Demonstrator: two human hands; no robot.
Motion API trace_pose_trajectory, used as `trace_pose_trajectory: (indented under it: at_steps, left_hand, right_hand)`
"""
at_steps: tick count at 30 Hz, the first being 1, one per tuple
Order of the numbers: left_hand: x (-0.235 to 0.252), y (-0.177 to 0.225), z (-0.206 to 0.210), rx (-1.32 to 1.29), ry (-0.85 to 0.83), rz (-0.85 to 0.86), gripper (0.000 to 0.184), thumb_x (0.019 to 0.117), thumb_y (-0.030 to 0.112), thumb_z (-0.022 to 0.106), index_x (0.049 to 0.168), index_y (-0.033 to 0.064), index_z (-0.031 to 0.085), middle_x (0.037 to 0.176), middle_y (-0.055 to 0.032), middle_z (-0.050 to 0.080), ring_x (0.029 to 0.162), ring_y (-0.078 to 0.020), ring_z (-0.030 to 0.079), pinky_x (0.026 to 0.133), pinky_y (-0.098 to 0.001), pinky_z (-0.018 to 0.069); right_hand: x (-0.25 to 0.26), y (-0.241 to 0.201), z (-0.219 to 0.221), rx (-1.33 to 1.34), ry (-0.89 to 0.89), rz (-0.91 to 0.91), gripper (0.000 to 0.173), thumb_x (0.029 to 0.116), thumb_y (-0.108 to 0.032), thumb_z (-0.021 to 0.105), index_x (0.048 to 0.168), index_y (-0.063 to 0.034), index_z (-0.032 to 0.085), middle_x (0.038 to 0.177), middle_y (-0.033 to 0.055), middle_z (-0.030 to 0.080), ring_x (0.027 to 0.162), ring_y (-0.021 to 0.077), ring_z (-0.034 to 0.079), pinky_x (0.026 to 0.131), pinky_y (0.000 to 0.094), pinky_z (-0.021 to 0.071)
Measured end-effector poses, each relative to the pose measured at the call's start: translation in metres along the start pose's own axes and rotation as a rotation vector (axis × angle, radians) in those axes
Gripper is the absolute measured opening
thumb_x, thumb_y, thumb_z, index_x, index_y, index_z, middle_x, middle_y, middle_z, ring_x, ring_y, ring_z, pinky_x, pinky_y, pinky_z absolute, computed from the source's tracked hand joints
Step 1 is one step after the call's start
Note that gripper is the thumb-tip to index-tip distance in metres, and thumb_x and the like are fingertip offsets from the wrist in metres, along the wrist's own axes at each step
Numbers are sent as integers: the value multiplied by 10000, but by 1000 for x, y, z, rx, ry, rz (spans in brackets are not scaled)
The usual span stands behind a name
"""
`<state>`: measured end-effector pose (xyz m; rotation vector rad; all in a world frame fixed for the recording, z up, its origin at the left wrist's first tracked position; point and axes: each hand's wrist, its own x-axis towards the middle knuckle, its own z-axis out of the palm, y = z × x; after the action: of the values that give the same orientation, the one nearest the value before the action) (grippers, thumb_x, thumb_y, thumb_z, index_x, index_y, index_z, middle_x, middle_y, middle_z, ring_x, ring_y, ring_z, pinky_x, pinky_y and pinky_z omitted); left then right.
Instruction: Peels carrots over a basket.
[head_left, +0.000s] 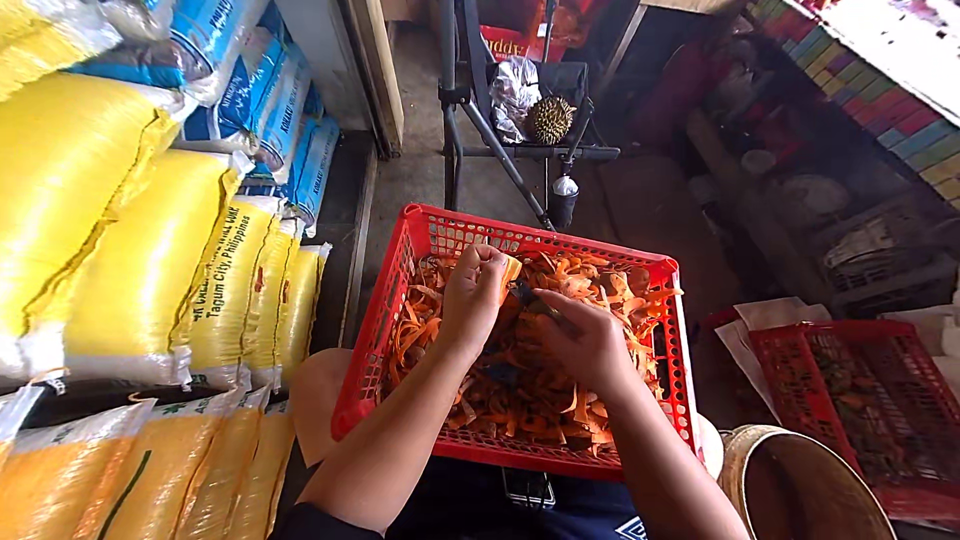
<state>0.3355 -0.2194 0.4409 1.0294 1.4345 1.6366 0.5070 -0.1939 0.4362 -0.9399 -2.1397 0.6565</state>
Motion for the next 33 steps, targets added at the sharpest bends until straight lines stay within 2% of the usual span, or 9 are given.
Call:
trace_pose_trajectory:
  at_steps: [2, 7, 11, 16, 21, 23, 25, 28, 33]
  left_hand:
    - [-1, 2, 1, -50, -8, -35, 152, 1074, 208, 438, 1041, 135, 567, 836, 47, 557, 719, -5, 542, 647, -185, 457]
    - [-1, 9, 2, -202, -16, -207, 257, 1107, 306, 351, 1029, 177, 559, 871, 34, 566, 748, -42, 568, 666, -223, 494]
    - [3, 10, 1, -298, 54, -388, 328, 1112, 391, 346, 1099, 166, 584, 844, -22, 590, 661, -110, 587, 580, -257, 515]
    - [0, 5, 1, -152, -11, -182, 262, 1097, 321, 345, 1029, 172, 550, 867, 26, 556, 753, -52, 571, 673, -242, 502]
    - [-1, -1, 0, 59, 1, 56, 186, 1079, 198, 405, 1068, 100, 562, 878, 40, 554, 757, 2, 545, 691, -195, 465]
    - [0, -3, -2, 89, -8, 121, 175, 1077, 181, 416, 1068, 86, 563, 879, 40, 554, 738, 13, 533, 675, -172, 455]
    - [0, -2, -2, 42, -22, 104, 162, 1075, 183, 412, 1052, 107, 554, 871, 49, 547, 736, 16, 539, 670, -169, 465]
    - [-2, 2, -1, -46, -25, -15, 207, 1101, 262, 381, 1038, 166, 554, 836, 56, 553, 707, 1, 547, 629, -178, 463]
    - [3, 17, 0, -384, 112, -442, 411, 1112, 455, 308, 1171, 142, 569, 929, -34, 615, 710, -105, 605, 589, -241, 511]
  right_hand:
    - [1, 5, -2, 155, -26, 26, 295, 949, -129, 625, 1195, -4, 730, 880, 60, 730, 700, -18, 610, 660, 151, 515]
    - [1, 8, -5, 235, 28, 21, 299, 933, -113, 631, 1188, 12, 722, 901, 37, 730, 693, -50, 604, 644, 134, 518]
    - [-1, 7, -2, 18, 137, -41, 295, 933, -145, 650, 1192, -43, 748, 920, 99, 744, 696, 98, 661, 623, 279, 556]
    - [-2, 2, 5, -268, 206, -169, 280, 921, -142, 651, 1159, -70, 778, 887, 137, 747, 706, 250, 707, 592, 428, 555]
    - [-3, -5, 9, -426, 254, -242, 280, 917, -141, 640, 1148, -88, 788, 816, 116, 731, 674, 268, 694, 562, 422, 516]
    - [-4, -7, 8, -253, 174, -153, 301, 909, -135, 642, 1166, -48, 771, 835, 126, 730, 656, 229, 681, 560, 390, 535]
    - [-2, -7, 3, 44, 10, 32, 304, 940, -127, 630, 1203, -17, 736, 886, 79, 735, 693, 84, 644, 637, 251, 541]
    - [4, -12, -9, 449, -201, 393, 278, 991, -98, 595, 1237, 8, 668, 756, -34, 651, 569, -39, 553, 540, 131, 481]
    - [2, -2, -12, 444, -51, 318, 289, 942, -111, 603, 1202, -11, 680, 740, -59, 651, 554, -37, 543, 526, 145, 479]
